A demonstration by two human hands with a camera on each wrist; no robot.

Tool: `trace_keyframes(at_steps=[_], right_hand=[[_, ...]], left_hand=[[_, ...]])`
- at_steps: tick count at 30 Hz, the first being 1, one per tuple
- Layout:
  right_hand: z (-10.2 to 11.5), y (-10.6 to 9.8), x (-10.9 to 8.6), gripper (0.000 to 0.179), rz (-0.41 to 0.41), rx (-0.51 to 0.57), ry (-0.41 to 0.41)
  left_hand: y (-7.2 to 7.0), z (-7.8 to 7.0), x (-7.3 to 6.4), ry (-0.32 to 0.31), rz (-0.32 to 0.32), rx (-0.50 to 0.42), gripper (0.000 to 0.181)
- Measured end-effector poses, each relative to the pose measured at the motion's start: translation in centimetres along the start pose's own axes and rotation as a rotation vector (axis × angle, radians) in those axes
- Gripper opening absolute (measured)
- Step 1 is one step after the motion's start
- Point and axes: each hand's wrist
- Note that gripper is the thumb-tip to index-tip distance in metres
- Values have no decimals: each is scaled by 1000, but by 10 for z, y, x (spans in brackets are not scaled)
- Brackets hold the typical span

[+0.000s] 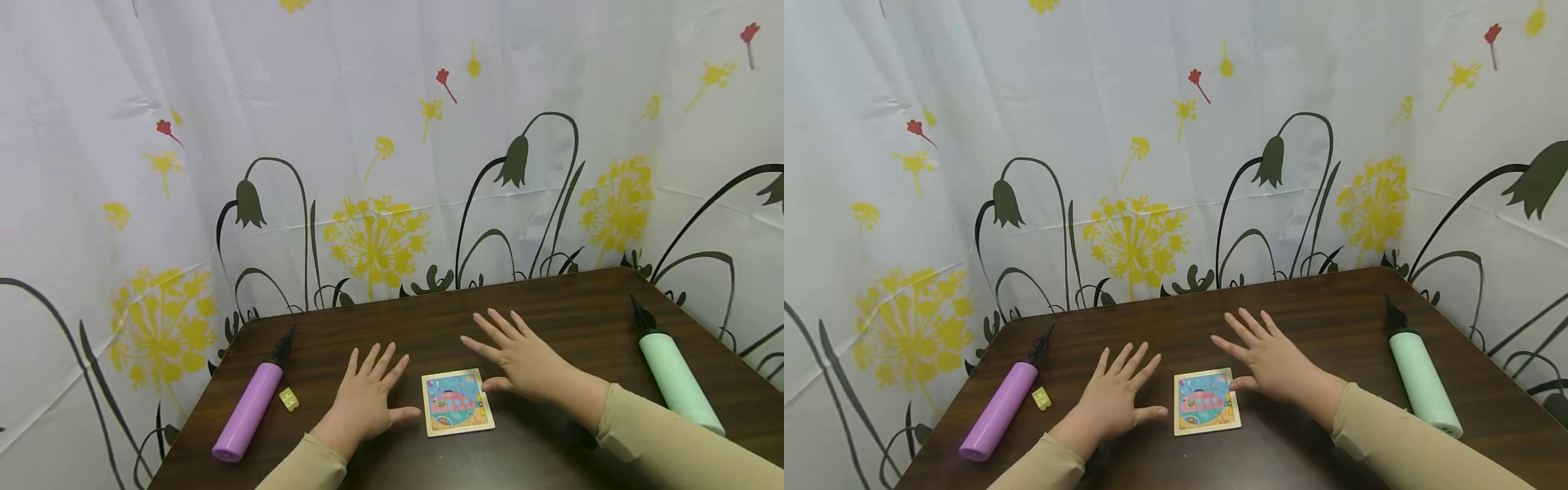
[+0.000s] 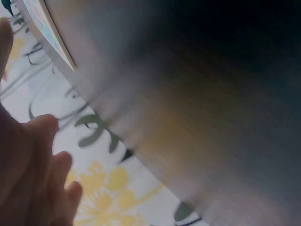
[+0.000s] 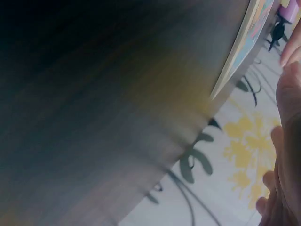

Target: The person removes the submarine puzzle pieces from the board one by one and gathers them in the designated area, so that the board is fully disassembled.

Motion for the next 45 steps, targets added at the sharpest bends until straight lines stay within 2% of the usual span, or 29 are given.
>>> trace_keyframes(at_steps=[6,9,12,17,20,25,29,38,45], right_hand=[[22,5,15,76,120,72,-37],[33,7,24,71,182,144,-26],[41,10,33,66,206,229,-1],[50,18,45,60,182,323,43],[54,22,52,52,172,378,106],[60,27,63,41,213,522,257],[61,29,67,40,256,639,333],[63,26,73,42,295,762,400],[64,27,74,41,301,802,422]], left_hand=[[-2,-21,6,40,126,-3,98],[-4,-26,6,32,172,-26,99],[-5,-29,6,25,204,-50,97],[-3,-30,9,19,230,-80,95],[-2,-30,9,4,245,-111,96],[-1,-30,9,-15,260,-147,97],[-1,-31,10,-25,270,-165,97],[-7,-33,9,-48,286,-185,96],[-8,-33,9,-58,282,-212,101]])
Point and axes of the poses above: each hand's wrist, its own x-axis towards the middle knuckle, its own y-axis out of the palm, z = x × y, and after that the axes turned 1 degree about -z, right-handed
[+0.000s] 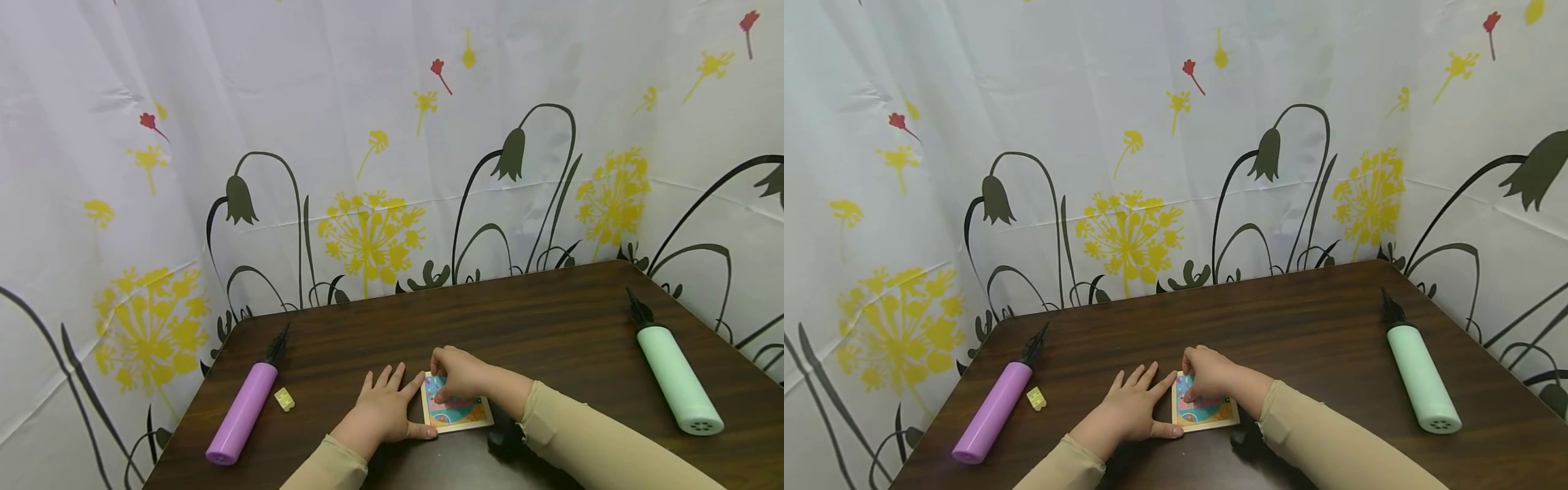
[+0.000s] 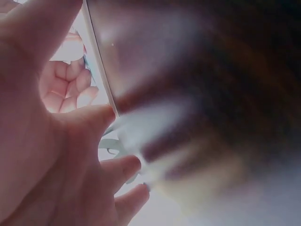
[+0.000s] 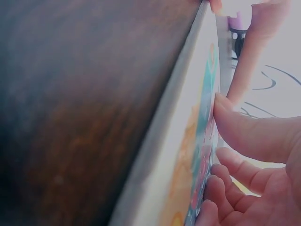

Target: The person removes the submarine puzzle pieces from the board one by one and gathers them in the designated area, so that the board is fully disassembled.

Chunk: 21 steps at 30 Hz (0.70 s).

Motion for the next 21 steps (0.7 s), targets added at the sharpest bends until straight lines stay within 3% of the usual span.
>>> trace_keyframes(at_steps=[21], right_hand=[[2,4,-2,43,6,-14,-33]], left_hand=[[2,2,4,-6,-16,-25,109]])
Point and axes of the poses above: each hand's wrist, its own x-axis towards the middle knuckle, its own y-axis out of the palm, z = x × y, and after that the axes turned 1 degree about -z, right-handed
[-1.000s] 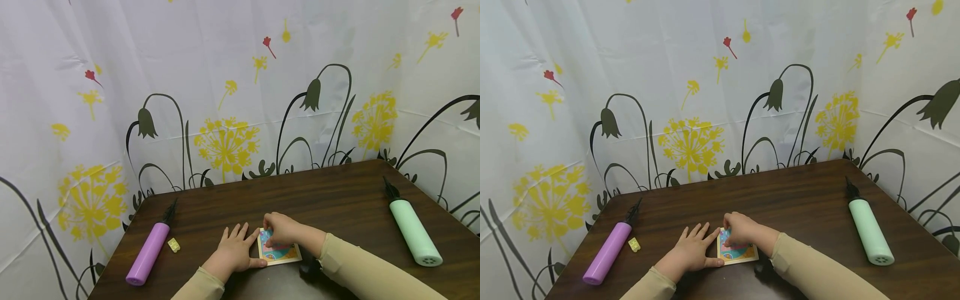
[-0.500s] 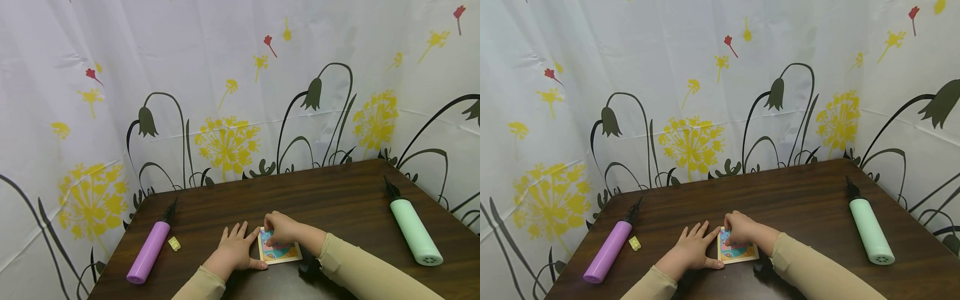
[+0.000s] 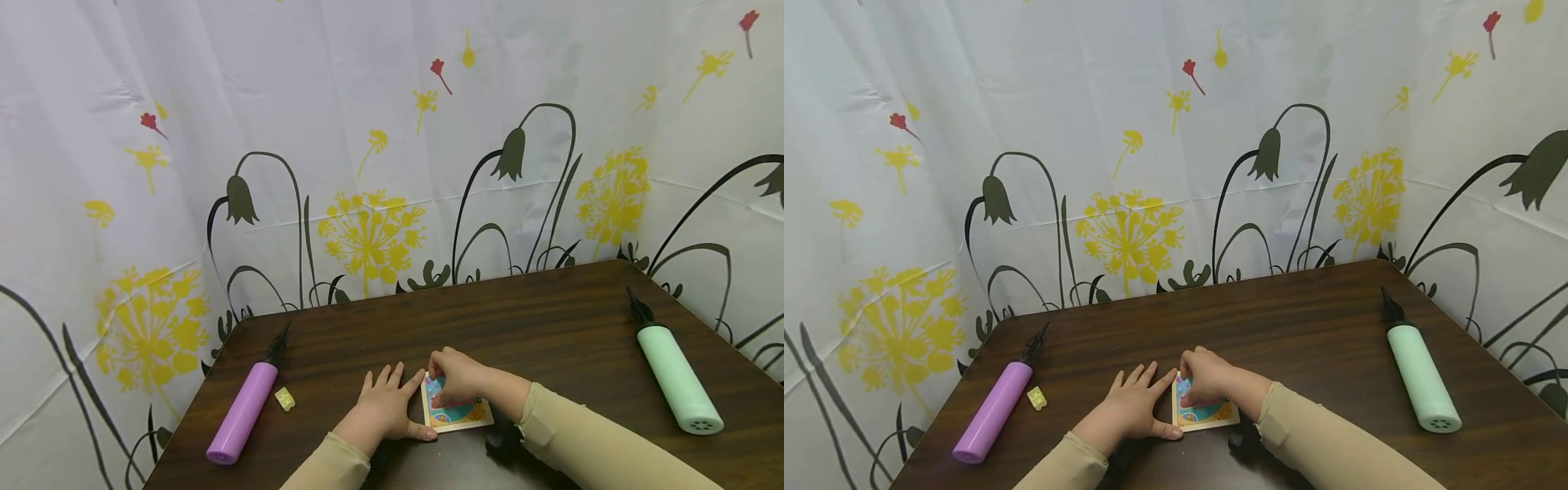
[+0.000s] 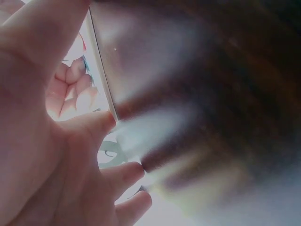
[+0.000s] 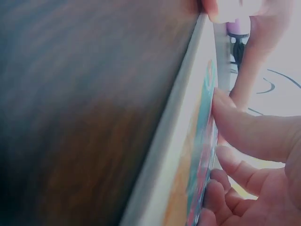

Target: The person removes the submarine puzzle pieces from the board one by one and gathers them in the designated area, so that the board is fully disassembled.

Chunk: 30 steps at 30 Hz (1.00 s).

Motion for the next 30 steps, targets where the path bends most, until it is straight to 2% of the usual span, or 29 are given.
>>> trace_keyframes(at_steps=[9,16,24,30], right_hand=[[2,2,0,43,-12,34,37],[5,3,0,35,-9,14,36],[3,4,1,36,-22,63,40],[3,5,3,34,-38,13,41]], left_hand=[[1,0,1,0,-4,7,109],[0,-1,0,-3,-3,0,109],[-2,-2,-1,-11,2,6,109],[-1,-2,0,-9,-4,13,109]])
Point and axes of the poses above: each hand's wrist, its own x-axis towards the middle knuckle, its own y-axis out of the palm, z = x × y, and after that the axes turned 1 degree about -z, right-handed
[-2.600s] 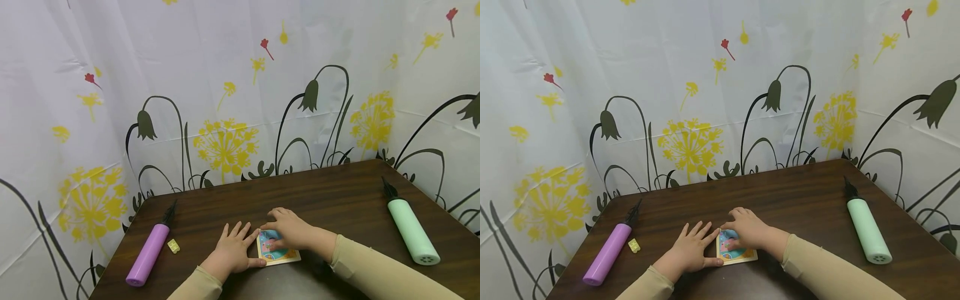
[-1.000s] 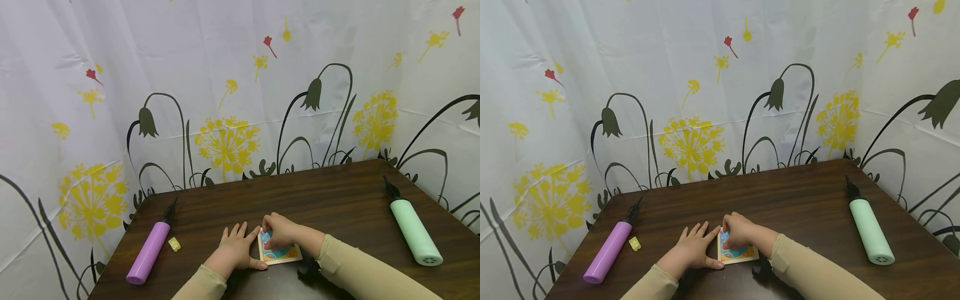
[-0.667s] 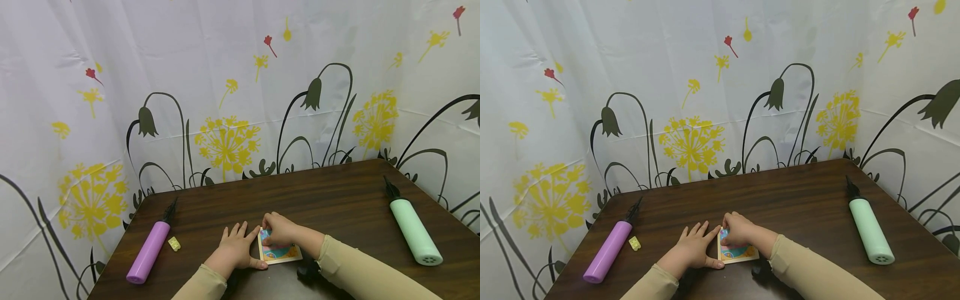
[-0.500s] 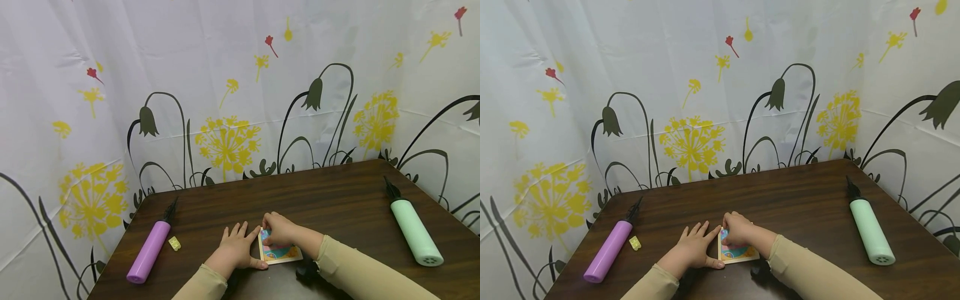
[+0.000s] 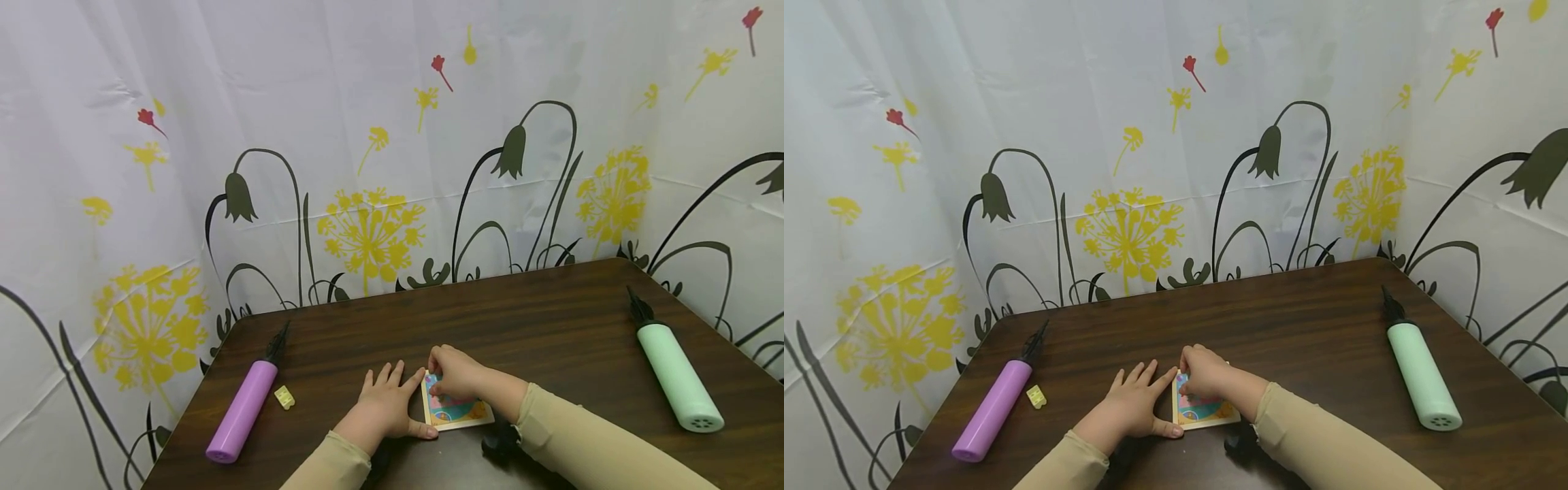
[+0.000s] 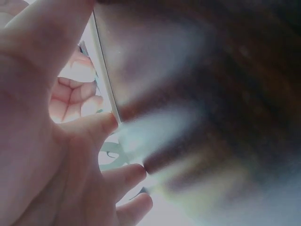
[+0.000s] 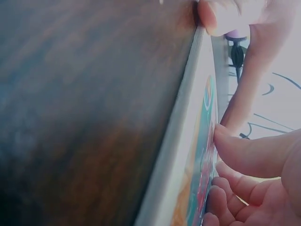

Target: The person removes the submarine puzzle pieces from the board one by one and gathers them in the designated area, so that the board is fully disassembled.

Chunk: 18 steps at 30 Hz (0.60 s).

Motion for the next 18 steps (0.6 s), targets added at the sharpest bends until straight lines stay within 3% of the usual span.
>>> trace_keyframes(at_steps=[18], right_hand=[[-2,0,4,20,-26,-6,13]], left_hand=[[-1,0,-1,-6,4,-5,109]])
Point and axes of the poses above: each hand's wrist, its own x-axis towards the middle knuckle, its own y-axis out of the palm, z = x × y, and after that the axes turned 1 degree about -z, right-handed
